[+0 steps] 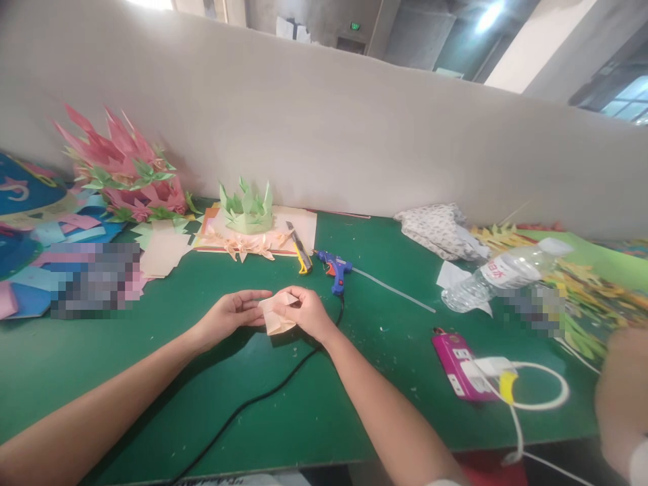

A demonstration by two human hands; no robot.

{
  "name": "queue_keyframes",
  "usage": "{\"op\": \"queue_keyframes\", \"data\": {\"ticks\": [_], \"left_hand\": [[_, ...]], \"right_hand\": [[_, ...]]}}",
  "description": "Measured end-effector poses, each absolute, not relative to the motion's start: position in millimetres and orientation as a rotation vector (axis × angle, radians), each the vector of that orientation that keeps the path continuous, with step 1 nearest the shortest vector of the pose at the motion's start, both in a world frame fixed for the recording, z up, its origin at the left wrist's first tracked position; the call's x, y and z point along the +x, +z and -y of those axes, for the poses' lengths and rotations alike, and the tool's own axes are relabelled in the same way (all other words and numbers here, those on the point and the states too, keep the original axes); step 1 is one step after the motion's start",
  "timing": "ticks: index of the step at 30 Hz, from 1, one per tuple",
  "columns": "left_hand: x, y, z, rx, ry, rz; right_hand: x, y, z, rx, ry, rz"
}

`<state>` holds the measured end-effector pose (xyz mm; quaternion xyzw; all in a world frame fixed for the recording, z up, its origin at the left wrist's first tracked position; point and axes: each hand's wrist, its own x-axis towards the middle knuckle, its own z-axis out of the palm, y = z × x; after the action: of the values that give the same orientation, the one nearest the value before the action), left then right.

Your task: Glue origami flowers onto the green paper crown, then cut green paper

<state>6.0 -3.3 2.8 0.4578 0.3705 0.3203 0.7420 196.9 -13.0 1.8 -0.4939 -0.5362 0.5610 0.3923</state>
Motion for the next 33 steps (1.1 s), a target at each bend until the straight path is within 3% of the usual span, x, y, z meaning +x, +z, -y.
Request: {"op": "queue_keyframes", "data": {"ticks": [14, 33], "left_hand": [[4.6, 6.1, 2.0, 1.255, 0.806, -1.081], [7.3, 4.7, 8.6, 1.556, 0.763, -1.09]], "right_hand": [[195.0, 4.9, 15.8, -1.281, 1.35, 1.428], [194.0, 1.7, 15.7, -1.202, 1.287, 1.501]]}}
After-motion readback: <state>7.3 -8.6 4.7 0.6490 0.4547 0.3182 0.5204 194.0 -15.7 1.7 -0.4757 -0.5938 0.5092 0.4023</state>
